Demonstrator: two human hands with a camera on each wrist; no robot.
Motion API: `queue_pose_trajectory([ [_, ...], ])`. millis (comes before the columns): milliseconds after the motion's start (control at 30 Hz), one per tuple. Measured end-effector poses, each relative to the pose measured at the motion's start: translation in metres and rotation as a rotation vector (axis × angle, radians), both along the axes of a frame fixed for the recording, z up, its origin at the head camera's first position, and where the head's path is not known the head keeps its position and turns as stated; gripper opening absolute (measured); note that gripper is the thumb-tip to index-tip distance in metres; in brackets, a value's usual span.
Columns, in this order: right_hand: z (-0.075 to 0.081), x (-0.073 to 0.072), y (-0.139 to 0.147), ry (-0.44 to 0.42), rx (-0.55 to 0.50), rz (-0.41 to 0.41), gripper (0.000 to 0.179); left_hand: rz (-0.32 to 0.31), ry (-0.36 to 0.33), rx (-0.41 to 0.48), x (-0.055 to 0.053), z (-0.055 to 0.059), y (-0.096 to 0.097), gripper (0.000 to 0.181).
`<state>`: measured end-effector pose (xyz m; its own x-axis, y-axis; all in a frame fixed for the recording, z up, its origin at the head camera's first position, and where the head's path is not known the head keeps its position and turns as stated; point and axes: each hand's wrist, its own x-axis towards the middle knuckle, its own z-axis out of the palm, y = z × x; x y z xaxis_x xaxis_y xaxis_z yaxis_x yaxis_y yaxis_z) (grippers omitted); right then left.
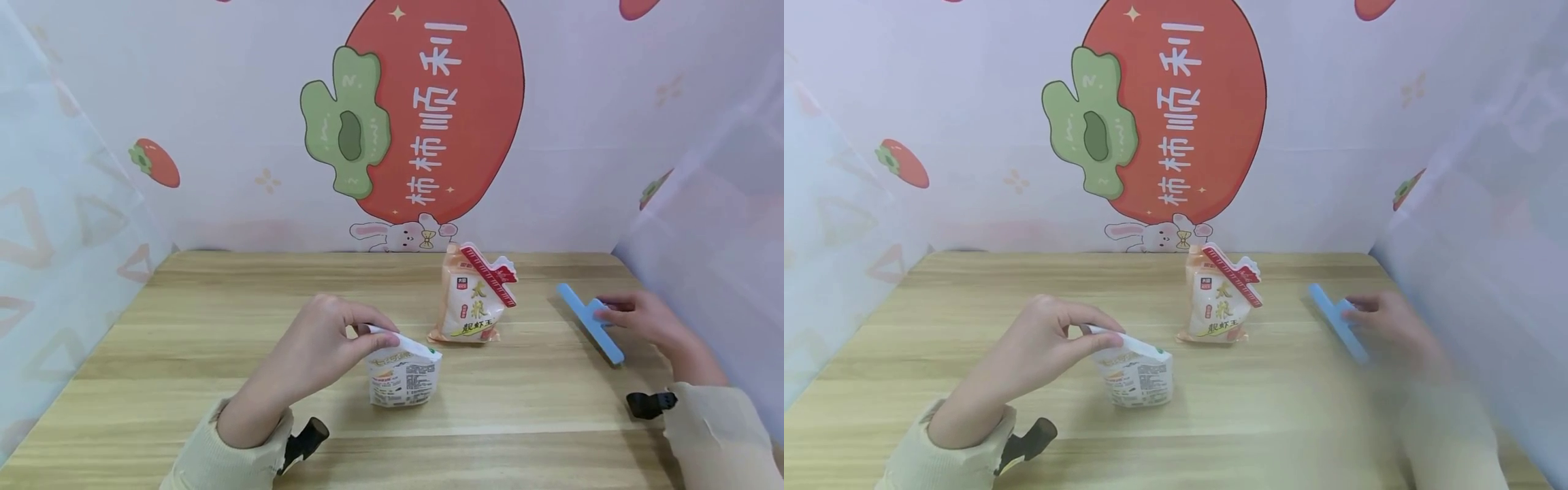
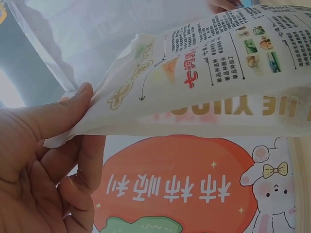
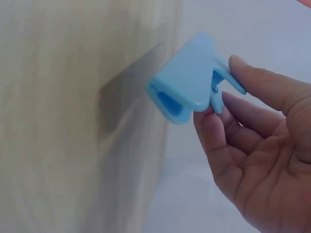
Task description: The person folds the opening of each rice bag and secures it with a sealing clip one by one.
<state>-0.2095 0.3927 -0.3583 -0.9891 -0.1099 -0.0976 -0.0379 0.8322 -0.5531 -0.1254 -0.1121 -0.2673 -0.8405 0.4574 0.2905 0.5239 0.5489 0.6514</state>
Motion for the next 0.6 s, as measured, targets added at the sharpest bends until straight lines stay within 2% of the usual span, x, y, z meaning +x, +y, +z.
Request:
queue_pose_trajectory([
  [100,0.006,0.003,-0.003,0.03,0.006,-0.045,0.056,0.002,0.007,-0.006,0.0,0.0,0.0,0.005],
  [267,0.015,0.007,-0.012,0.093,-0.018,-0.073,0.051,0.001,0.005,-0.013,0.0,0.001,0.001,0.006],
  [433,0.024,0.011,-0.019,0.102,-0.041,-0.075,0.051,0.0,0.001,-0.013,0.0,0.001,0.001,0.006],
  [600,0.034,0.016,-0.026,0.136,-0.108,-0.05,0.046,0.003,-0.005,-0.013,0.0,0.001,0.001,0.006],
])
